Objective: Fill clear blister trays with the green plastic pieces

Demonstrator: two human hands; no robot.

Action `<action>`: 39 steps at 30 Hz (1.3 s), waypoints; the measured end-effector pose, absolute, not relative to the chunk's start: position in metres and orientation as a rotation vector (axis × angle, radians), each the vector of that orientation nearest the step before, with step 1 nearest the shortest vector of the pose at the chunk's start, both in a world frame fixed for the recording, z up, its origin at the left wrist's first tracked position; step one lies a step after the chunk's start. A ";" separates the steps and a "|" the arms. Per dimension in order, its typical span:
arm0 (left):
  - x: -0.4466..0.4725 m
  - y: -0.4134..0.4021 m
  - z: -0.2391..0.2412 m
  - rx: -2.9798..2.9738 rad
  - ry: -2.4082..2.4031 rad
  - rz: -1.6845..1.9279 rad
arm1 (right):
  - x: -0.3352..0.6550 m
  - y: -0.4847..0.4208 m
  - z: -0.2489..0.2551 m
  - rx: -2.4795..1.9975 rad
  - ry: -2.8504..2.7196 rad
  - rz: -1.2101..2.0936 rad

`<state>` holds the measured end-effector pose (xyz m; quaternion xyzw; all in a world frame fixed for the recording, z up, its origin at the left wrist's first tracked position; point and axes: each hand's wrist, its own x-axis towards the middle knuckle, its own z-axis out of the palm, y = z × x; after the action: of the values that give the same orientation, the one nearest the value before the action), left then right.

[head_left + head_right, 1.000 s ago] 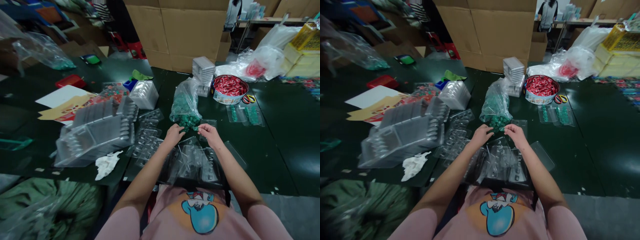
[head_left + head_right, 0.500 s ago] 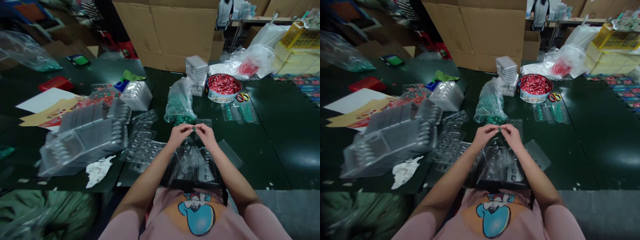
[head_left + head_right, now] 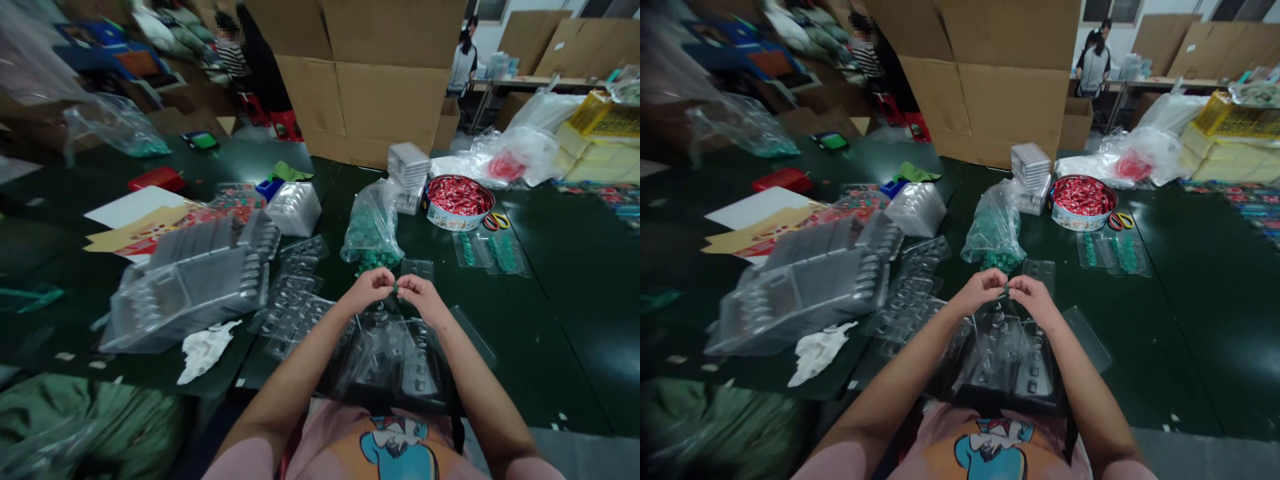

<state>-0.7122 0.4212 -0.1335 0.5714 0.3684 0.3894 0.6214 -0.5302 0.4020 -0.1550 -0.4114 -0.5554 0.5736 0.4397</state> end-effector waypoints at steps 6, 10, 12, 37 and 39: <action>-0.718 0.421 -0.132 1.372 0.814 0.788 | -0.529 0.401 -0.152 -1.042 -1.436 1.455; -0.718 0.421 -0.130 1.356 0.802 0.785 | -0.528 0.399 -0.146 -1.067 -1.482 1.333; -0.716 0.422 -0.130 1.365 0.810 0.786 | -0.527 0.399 -0.145 -1.075 -1.521 1.293; -0.679 0.455 -0.115 1.271 0.878 0.762 | -0.498 0.417 -0.128 -1.118 -1.420 1.264; -0.674 0.456 -0.116 1.298 0.868 0.778 | -0.498 0.415 -0.128 -1.126 -1.376 1.256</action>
<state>-0.6744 0.4565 -0.1156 0.5700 0.3808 0.3413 0.6431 -0.4979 0.4153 -0.1281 -0.4581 -0.5598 0.5111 0.4641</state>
